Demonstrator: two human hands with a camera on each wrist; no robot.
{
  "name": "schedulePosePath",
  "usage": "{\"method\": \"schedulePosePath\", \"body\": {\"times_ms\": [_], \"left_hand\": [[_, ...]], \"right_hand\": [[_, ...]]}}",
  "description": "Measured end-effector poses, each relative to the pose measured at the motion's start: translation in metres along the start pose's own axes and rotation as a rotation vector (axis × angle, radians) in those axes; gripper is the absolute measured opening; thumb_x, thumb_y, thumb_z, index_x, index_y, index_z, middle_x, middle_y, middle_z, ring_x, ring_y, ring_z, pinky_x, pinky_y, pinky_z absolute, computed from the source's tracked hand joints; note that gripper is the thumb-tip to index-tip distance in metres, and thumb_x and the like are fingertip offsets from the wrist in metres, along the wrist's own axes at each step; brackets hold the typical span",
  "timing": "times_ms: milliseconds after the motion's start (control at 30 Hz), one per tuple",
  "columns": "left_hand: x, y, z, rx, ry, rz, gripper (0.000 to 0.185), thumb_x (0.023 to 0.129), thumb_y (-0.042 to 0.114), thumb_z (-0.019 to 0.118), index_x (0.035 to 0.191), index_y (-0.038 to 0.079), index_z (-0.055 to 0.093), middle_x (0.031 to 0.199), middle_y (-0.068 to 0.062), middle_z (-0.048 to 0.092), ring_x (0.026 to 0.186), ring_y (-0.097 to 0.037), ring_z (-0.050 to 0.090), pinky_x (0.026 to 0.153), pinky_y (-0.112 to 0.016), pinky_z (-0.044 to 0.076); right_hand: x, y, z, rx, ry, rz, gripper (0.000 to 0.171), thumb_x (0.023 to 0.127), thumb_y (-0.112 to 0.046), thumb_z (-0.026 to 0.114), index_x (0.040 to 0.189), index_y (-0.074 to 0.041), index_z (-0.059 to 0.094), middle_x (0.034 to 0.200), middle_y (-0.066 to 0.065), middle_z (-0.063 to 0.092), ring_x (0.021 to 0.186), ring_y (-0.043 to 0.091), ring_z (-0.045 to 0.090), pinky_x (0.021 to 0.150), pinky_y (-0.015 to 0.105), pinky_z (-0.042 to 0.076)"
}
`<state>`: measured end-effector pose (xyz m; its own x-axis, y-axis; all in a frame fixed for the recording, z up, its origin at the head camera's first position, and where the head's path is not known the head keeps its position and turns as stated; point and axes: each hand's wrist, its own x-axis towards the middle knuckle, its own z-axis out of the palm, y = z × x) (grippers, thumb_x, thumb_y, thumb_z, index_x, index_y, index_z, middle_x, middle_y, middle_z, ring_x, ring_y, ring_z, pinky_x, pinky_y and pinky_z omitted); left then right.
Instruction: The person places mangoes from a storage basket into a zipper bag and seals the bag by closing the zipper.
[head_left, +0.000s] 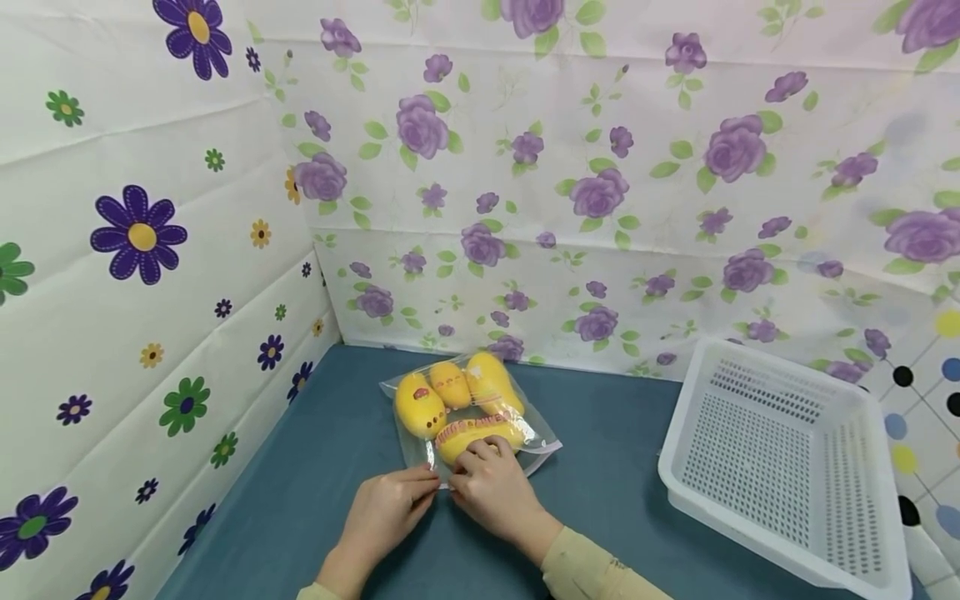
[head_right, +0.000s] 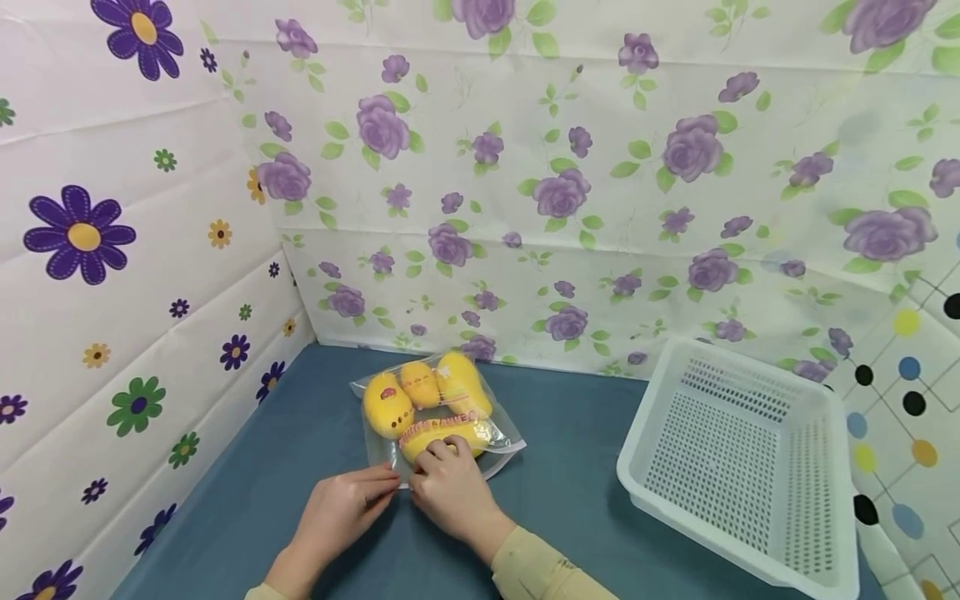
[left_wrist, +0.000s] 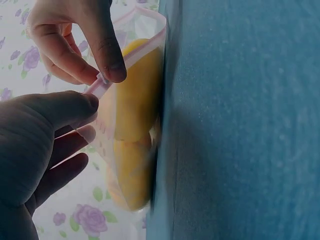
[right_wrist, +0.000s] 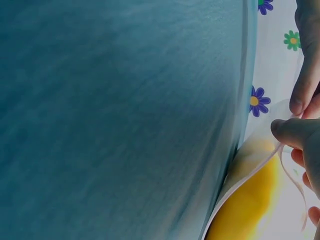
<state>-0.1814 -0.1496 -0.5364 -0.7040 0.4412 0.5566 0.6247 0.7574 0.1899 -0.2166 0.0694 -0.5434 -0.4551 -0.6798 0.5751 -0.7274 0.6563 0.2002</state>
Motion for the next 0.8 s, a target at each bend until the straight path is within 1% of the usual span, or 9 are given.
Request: {"method": "schedulePosePath", "body": {"times_ms": [133,267,533,800], "left_hand": [[-0.0012,0.0,0.0008,-0.006,0.01,-0.006,0.026,0.076,0.008,0.097,0.098,0.016,0.087,0.102,0.002,0.082,0.1,-0.012,0.077,0.074,-0.034,0.062],[-0.0023,-0.0004,0.0016,-0.004,0.013,-0.006,0.026,0.075,0.007,0.097,0.098,0.017,0.087,0.102,0.002,0.082,0.1,-0.011,0.077,0.074,-0.034,0.062],[-0.0054,-0.0017,0.0035,0.0,0.04,-0.025,0.027,0.075,0.009,0.098,0.096,0.021,0.087,0.102,0.005,0.082,0.098,-0.007,0.077,0.072,-0.031,0.061],[-0.0078,-0.0022,0.0016,-0.004,0.01,-0.071,0.024,0.078,0.011,0.097,0.097,0.023,0.088,0.102,0.008,0.081,0.099,-0.006,0.076,0.074,-0.032,0.062]], "right_hand": [[-0.0004,-0.001,0.0013,-0.003,-0.001,0.0,0.008,0.087,-0.034,0.089,0.086,-0.028,0.085,0.092,-0.01,0.068,0.096,0.015,0.06,0.094,0.044,0.049],[-0.0008,-0.0011,0.0018,0.0,0.014,0.002,0.008,0.086,-0.032,0.09,0.083,-0.028,0.084,0.09,-0.01,0.068,0.095,0.015,0.061,0.094,0.044,0.05],[-0.0017,0.001,0.0002,0.009,0.011,0.016,0.006,0.087,-0.029,0.089,0.083,-0.028,0.084,0.09,-0.01,0.067,0.096,0.015,0.061,0.093,0.045,0.049],[-0.0014,0.0046,-0.002,-0.02,0.017,0.027,0.007,0.086,-0.027,0.088,0.08,-0.027,0.084,0.091,-0.008,0.066,0.096,0.017,0.06,0.09,0.045,0.049]]}}
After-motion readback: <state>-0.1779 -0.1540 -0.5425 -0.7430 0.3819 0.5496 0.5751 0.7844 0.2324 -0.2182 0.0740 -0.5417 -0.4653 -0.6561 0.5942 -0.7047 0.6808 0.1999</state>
